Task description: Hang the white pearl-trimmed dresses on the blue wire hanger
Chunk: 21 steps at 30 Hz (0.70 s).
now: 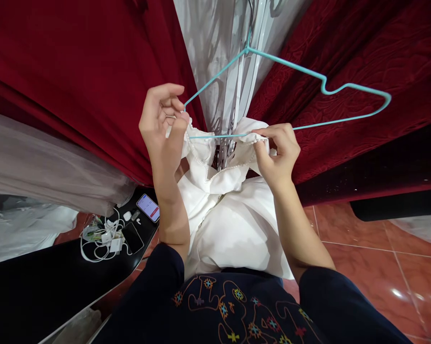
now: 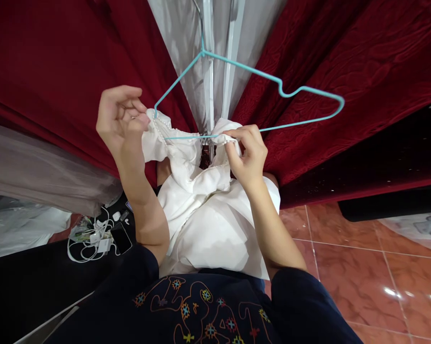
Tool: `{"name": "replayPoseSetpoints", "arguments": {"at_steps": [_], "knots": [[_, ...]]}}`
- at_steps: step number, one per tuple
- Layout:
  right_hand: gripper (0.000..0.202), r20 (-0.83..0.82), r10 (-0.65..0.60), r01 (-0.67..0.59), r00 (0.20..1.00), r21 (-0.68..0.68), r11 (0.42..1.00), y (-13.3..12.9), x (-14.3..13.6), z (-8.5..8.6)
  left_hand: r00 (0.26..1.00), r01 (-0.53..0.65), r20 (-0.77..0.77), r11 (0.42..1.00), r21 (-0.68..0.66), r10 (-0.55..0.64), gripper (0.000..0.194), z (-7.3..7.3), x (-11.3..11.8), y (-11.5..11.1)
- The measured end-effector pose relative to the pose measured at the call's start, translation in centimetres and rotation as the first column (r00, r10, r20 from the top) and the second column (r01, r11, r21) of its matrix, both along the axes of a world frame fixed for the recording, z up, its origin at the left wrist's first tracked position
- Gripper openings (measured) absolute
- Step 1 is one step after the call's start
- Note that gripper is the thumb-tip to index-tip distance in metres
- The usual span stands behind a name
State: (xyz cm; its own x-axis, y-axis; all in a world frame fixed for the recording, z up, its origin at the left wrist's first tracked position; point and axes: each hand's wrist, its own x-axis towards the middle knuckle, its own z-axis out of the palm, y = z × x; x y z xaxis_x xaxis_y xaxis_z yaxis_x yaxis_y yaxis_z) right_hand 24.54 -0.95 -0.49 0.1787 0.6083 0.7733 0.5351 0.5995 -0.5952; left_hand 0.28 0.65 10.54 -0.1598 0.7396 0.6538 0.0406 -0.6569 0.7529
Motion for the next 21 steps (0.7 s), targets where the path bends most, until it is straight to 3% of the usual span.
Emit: {"name": "replayPoseSetpoints", "arguments": {"at_steps": [2,3,6,7,8,10,11,14,18,21], "knots": [[0.025,-0.023,0.003,-0.003,1.0,-0.018,1.0,0.2,0.2,0.1,0.998,0.066,-0.01,0.991,-0.113,-0.067,0.008,-0.7,0.2,-1.1],[0.027,-0.032,0.007,-0.008,0.999,-0.029,1.0,0.2,0.2,0.1,0.991,0.117,-0.038,0.97,-0.213,-0.128,0.016,-1.4,0.3,-1.5],[0.029,-0.044,0.018,-0.019,0.999,-0.032,0.999,0.4,-0.1,0.2,0.926,0.236,-0.117,0.792,-0.563,-0.359,0.044,-4.6,1.0,-2.2],[0.028,-0.046,0.022,-0.023,0.999,-0.021,1.0,0.4,-0.2,0.2,0.909,0.228,-0.112,0.705,-0.672,-0.401,0.051,-5.8,1.5,-2.2],[0.027,-0.048,0.027,-0.027,0.999,-0.005,1.0,0.4,-0.4,0.2,0.922,0.209,-0.081,0.662,-0.719,-0.379,0.051,-6.9,2.1,-2.2],[0.023,-0.049,0.032,-0.031,0.998,0.027,0.999,0.3,-0.8,0.2,0.955,0.271,0.1,0.68,-0.682,-0.281,0.044,-8.6,3.5,-1.9],[0.021,-0.045,0.033,-0.031,0.998,0.039,0.999,0.3,-1.0,0.2,0.943,0.334,0.224,0.715,-0.614,-0.247,0.04,-9.1,4.2,-1.7],[0.017,-0.032,0.022,-0.021,0.999,0.047,0.999,0.2,-1.4,0.2,0.825,0.462,0.517,0.799,-0.385,-0.228,0.031,-9.1,5.9,-1.5],[0.02,-0.006,-0.008,0.009,1.0,0.08,0.997,-0.4,-1.5,-0.5,0.817,0.428,0.541,0.839,-0.336,-0.2,0.039,-8.2,6.5,-1.9],[0.022,-0.074,-0.115,0.126,0.991,0.158,0.979,-0.8,-1.0,-1.7,0.85,0.378,0.494,0.867,-0.325,-0.185,0.044,-7.8,5.9,-1.9]]}}
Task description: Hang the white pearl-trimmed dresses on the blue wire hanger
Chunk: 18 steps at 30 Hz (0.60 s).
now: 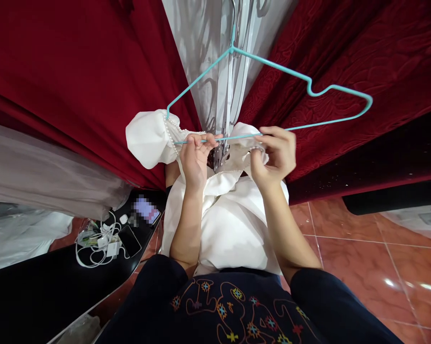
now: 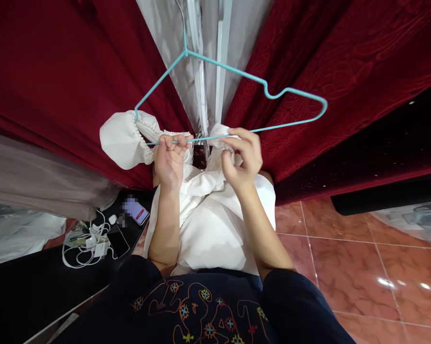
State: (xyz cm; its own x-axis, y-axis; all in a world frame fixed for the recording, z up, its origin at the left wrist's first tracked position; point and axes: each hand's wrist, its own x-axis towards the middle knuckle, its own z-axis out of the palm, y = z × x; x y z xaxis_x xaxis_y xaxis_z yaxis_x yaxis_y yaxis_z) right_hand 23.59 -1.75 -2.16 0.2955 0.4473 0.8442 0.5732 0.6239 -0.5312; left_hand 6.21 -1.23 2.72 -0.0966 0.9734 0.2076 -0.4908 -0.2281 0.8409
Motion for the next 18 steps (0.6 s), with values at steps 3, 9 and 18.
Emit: {"name": "replayPoseSetpoints", "arguments": {"at_steps": [3,9,18], "knots": [[0.013,-0.226,-0.134,0.168,0.965,0.137,0.976,0.2,2.2,-0.6,0.995,-0.066,-0.074,0.998,-0.002,0.066,0.049,0.2,-1.0,0.5],[0.027,-0.331,-0.121,0.185,0.936,0.172,0.967,2.7,9.9,1.4,0.99,-0.099,-0.105,0.995,-0.019,0.097,0.051,0.7,-1.9,0.9],[0.04,-0.324,-0.058,0.087,0.944,0.076,0.993,3.1,13.0,4.7,0.984,-0.114,-0.143,0.993,-0.014,0.111,0.051,0.7,-2.2,0.9]]}}
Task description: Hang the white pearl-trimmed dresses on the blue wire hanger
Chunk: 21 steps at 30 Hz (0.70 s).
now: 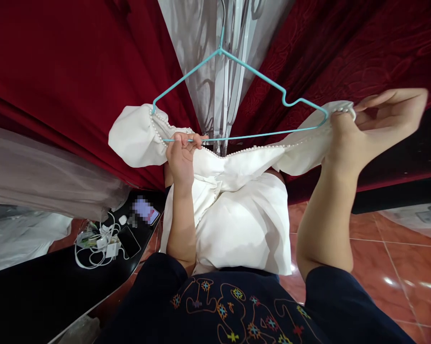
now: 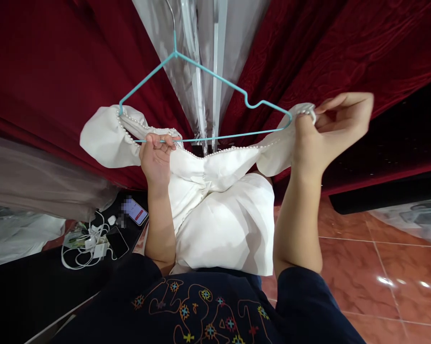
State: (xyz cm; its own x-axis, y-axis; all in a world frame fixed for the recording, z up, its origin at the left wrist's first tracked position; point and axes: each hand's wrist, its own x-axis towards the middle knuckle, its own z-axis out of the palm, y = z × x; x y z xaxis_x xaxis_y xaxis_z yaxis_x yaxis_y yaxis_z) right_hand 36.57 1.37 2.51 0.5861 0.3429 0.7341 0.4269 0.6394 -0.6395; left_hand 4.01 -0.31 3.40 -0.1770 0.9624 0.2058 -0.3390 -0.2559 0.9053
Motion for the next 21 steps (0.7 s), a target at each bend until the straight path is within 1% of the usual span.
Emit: {"name": "replayPoseSetpoints", "arguments": {"at_steps": [3,7,9,11,13,14,16,17,18,19,20,21], "knots": [[0.04,0.064,0.044,-0.043,0.997,-0.013,0.999,-0.1,-1.3,2.6,1.0,0.003,0.002,1.0,0.026,-0.003,0.052,0.0,-0.4,0.2],[0.039,0.209,0.101,-0.096,0.973,-0.033,0.995,0.4,-4.3,6.3,1.0,0.006,0.009,0.999,0.039,-0.006,0.051,-0.1,-0.4,0.1],[0.037,0.262,0.17,-0.152,0.95,-0.087,0.985,0.3,-5.8,7.4,1.0,0.017,0.018,0.999,0.051,-0.018,0.05,-0.2,-0.4,0.1],[0.035,0.28,0.29,-0.247,0.915,-0.178,0.953,-0.4,-7.0,8.1,0.999,0.028,0.032,0.998,0.052,-0.029,0.049,-0.2,-0.3,0.1],[0.036,0.261,0.391,-0.351,0.883,-0.188,0.917,-1.7,-8.0,8.4,0.999,0.018,0.028,1.0,0.025,-0.019,0.05,-0.2,-0.2,0.1],[0.036,0.238,0.41,-0.381,0.88,-0.161,0.911,-2.5,-8.5,8.4,1.0,0.01,0.02,1.0,0.011,-0.01,0.051,-0.1,-0.1,0.1],[0.03,0.183,0.408,-0.393,0.894,-0.115,0.912,-4.0,-9.5,8.0,1.0,-0.003,0.006,1.0,-0.003,0.003,0.053,-0.1,0.1,0.2],[0.026,0.16,0.412,-0.394,0.897,-0.135,0.909,-4.6,-10.0,7.6,1.0,-0.003,0.003,1.0,-0.004,0.003,0.053,0.0,0.2,0.2],[0.022,0.14,0.433,-0.404,0.89,-0.197,0.894,-5.0,-10.6,7.0,1.0,-0.001,0.005,1.0,-0.003,0.001,0.054,0.0,0.2,0.2],[0.02,0.126,0.472,-0.425,0.872,-0.284,0.86,-5.2,-11.2,6.1,1.0,0.005,0.01,1.0,0.001,-0.005,0.054,0.0,0.3,0.2],[0.02,0.116,0.523,-0.449,0.844,-0.379,0.809,-5.3,-11.8,5.1,1.0,0.014,0.017,1.0,0.008,-0.014,0.054,-0.1,0.3,0.2],[0.022,0.097,0.571,-0.466,0.815,-0.476,0.746,-5.2,-12.5,3.8,0.999,0.023,0.025,1.0,0.016,-0.023,0.053,-0.1,0.4,0.2]]}}
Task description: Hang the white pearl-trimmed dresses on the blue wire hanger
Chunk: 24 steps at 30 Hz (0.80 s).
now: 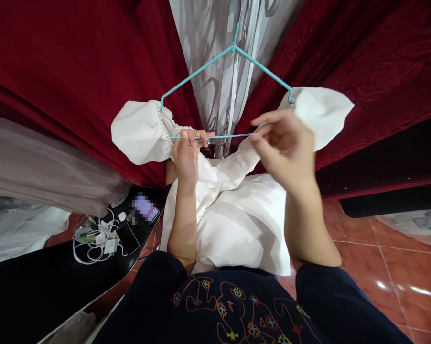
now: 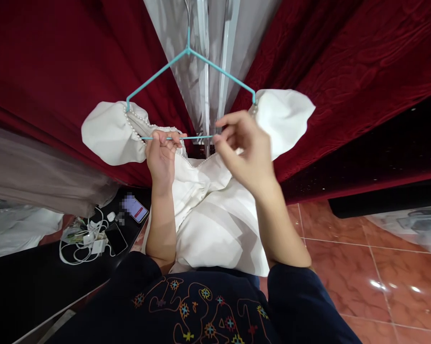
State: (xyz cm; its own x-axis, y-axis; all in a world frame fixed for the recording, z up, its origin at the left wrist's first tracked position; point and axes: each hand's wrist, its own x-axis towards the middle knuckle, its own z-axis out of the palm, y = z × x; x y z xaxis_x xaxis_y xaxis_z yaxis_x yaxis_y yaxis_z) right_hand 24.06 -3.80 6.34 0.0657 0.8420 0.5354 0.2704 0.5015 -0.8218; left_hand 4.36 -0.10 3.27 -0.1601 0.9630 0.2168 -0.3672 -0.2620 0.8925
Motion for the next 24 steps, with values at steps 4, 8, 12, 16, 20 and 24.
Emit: {"name": "replayPoseSetpoints", "arguments": {"at_steps": [4,8,12,16,20,24], "knots": [[0.032,-0.04,0.001,-0.005,0.999,-0.085,0.996,1.0,-2.6,-4.8,1.0,0.009,-0.006,1.0,-0.012,-0.009,0.052,-0.3,0.1,-0.2],[0.038,-0.18,-0.159,0.161,0.971,-0.004,0.987,1.6,-3.8,-6.2,0.997,0.07,0.017,0.997,-0.031,-0.069,0.05,-0.7,0.4,-0.8],[0.044,-0.174,-0.188,0.194,0.967,0.017,0.981,2.7,-3.4,-5.7,0.986,0.167,0.016,0.984,-0.065,-0.166,0.046,-0.6,-0.1,-2.0],[0.046,-0.182,-0.217,0.22,0.959,-0.002,0.976,3.8,-3.0,-6.3,0.934,0.258,-0.203,0.947,-0.189,-0.295,0.049,0.6,-1.0,-3.9],[0.044,-0.201,-0.223,0.231,0.954,0.019,0.973,4.1,-3.3,-7.1,0.922,-0.15,-0.323,0.967,0.207,0.213,0.021,2.6,-1.2,-4.6],[0.047,-0.22,-0.248,0.255,0.943,0.004,0.967,4.1,-3.6,-7.3,0.777,-0.421,-0.292,0.806,0.416,0.557,0.021,3.0,-2.1,-1.8]]}}
